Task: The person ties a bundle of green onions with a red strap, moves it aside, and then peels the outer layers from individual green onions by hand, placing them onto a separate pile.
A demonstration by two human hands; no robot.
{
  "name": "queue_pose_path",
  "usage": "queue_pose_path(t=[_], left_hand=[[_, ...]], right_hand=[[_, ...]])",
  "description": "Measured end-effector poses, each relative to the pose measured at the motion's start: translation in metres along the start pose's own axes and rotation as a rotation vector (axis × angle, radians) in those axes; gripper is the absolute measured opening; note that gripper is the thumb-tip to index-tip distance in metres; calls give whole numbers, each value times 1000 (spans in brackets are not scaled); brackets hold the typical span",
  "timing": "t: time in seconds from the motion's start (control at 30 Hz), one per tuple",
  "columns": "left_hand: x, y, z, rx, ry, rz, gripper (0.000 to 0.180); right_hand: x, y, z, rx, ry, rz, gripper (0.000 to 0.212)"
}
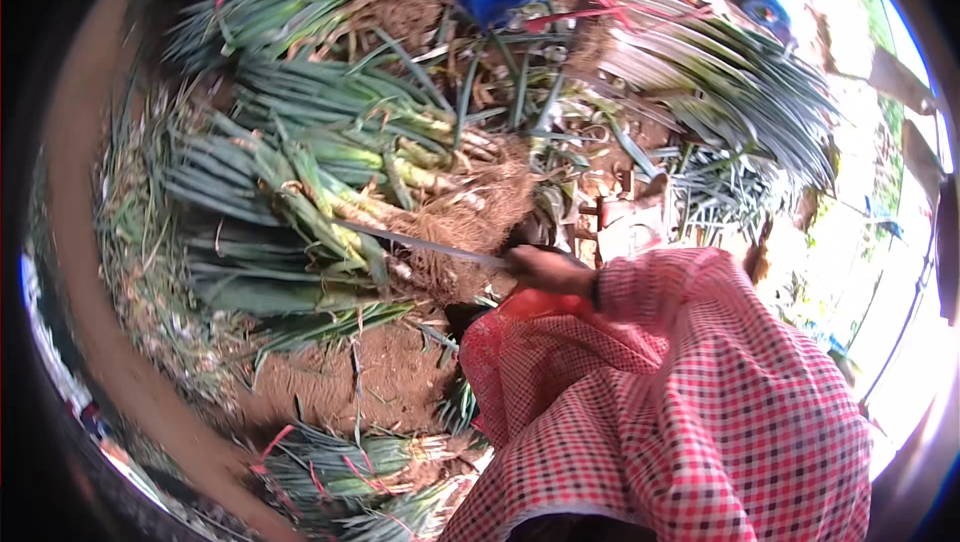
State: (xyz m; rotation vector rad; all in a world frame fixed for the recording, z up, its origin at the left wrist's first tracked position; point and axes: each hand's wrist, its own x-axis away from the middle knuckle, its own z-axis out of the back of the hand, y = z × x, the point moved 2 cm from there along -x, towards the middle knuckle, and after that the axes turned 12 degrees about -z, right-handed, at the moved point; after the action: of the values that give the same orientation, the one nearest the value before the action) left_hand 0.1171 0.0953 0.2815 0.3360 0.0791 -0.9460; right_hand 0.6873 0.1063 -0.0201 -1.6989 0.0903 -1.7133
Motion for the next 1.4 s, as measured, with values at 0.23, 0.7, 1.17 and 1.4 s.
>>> queue_pose_path(t=[0.23, 0.7, 1.17, 1.4], left_hand=[[123, 212, -186, 786, -814, 173, 11], [254, 415, -172, 831, -1252, -367, 10], [240, 555, -223, 695, -893, -1256, 25], [323, 474, -175, 557, -2081, -1577, 22]], right_hand=[[183, 233, 107, -374, 558, -465, 28], [97, 305, 213, 65, 1284, -843, 64], [191, -8, 90, -263, 328, 337, 21], [212, 47, 134, -337, 850, 517, 15]])
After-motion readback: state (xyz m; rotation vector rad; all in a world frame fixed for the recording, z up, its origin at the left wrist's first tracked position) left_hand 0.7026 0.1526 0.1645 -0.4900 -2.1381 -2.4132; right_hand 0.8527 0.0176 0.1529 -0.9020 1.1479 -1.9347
